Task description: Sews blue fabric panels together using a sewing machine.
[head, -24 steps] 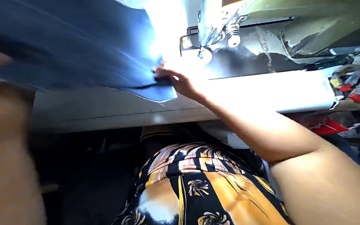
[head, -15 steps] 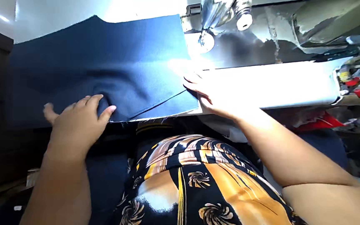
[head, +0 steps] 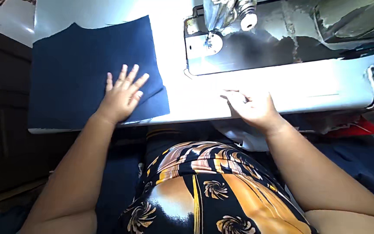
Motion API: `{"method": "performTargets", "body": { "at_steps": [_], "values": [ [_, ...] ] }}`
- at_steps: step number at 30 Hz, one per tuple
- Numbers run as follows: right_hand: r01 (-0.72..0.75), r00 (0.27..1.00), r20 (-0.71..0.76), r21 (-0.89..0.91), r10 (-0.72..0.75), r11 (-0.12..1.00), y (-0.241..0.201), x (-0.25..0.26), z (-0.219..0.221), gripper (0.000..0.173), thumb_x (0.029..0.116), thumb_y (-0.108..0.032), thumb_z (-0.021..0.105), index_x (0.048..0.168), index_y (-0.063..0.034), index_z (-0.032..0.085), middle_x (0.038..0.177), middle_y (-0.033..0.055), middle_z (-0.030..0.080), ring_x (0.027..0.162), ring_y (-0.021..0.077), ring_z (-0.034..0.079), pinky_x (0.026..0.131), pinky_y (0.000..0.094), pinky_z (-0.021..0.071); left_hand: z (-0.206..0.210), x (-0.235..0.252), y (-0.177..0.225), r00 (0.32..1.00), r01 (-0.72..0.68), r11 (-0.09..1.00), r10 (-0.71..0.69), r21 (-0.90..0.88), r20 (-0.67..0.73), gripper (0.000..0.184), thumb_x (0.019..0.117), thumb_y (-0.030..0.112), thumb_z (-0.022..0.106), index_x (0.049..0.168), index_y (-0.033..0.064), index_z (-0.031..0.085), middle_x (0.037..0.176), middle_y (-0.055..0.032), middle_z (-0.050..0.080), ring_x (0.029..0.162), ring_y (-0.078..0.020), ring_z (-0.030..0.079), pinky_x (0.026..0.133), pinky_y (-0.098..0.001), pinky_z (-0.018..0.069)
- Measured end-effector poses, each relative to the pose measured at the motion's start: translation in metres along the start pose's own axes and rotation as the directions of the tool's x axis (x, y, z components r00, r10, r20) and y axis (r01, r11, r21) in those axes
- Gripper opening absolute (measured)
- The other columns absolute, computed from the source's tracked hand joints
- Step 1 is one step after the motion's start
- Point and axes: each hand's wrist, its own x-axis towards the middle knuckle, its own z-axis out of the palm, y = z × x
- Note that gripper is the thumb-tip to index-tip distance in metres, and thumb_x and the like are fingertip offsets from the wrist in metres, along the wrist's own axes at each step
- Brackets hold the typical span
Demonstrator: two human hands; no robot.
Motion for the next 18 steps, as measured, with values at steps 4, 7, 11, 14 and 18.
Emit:
{"method": "performTargets", "body": {
  "at_steps": [4, 7, 11, 14, 18],
  "values": [
    [0.017, 0.996, 0.083, 0.041, -0.021, 0.999, -0.014, 0.006, 0.019, 0.025, 0.0998, -0.018, 0.056, 0.109, -0.0107, 0.078, 0.100, 0.0044, 0.076, 0.092, 0.0102, 0.070, 0.083, 0.0340, 0.0574, 0.010, 0.002, 0.062, 0.995, -0.095, 0.995, 0.095, -0.010, 0.031, 0.054, 0.1056, 0.051, 0.025, 0.156, 0.0439, 0.042, 0.172, -0.0002, 0.022, 0.158, -0.0427, 0.008, 0.112, -0.0834, 0.0049],
    [0.082, 0.981, 0.179, -0.043, -0.073, 0.996, -0.026, 0.007, 0.031, 0.029, 0.0993, -0.022, 0.056, 0.120, -0.0171, 0.076, 0.108, 0.0055, 0.070, 0.100, 0.0208, 0.067, 0.085, 0.0478, 0.0525, 0.017, 0.004, 0.087, 0.981, -0.177, 0.979, 0.166, -0.103, -0.103, 0.045, 0.1083, 0.042, 0.036, 0.145, 0.0332, 0.060, 0.161, -0.0033, 0.046, 0.155, -0.0376, 0.028, 0.117, -0.0764, 0.0121],
    [0.134, 0.977, 0.186, -0.177, -0.100, 0.975, -0.029, 0.003, 0.038, 0.030, 0.1002, -0.023, 0.055, 0.120, -0.0181, 0.076, 0.113, 0.0081, 0.069, 0.104, 0.0247, 0.066, 0.085, 0.0482, 0.0533, 0.020, 0.006, 0.103, 0.955, -0.263, 0.953, 0.234, -0.149, -0.183, 0.042, 0.1044, 0.031, 0.045, 0.140, 0.0221, 0.066, 0.127, -0.0153, 0.063, 0.117, -0.0349, 0.056, 0.099, -0.0547, 0.0405],
    [0.173, 0.978, 0.150, -0.203, -0.144, 0.964, -0.025, -0.002, 0.041, 0.028, 0.1002, -0.023, 0.056, 0.116, -0.0170, 0.078, 0.116, 0.0097, 0.071, 0.107, 0.0263, 0.068, 0.088, 0.0494, 0.0538, 0.012, 0.011, 0.111, 0.953, -0.286, 0.946, 0.265, -0.153, -0.147, 0.043, 0.0981, 0.015, 0.050, 0.138, 0.0149, 0.067, 0.105, -0.0161, 0.063, 0.096, -0.0334, 0.059, 0.082, -0.0474, 0.0495],
    [0.170, 0.979, 0.151, -0.205, -0.140, 0.964, -0.025, 0.000, 0.042, 0.028, 0.0995, -0.024, 0.056, 0.115, -0.0172, 0.079, 0.115, 0.0101, 0.071, 0.105, 0.0271, 0.068, 0.087, 0.0509, 0.0534, 0.009, 0.012, 0.121, 0.917, -0.354, 0.934, 0.336, -0.052, -0.215, 0.035, 0.0978, 0.001, 0.055, 0.128, 0.0029, 0.070, 0.091, -0.0146, 0.064, 0.084, -0.0297, 0.063, 0.073, -0.0381, 0.0540]
  ]
}}
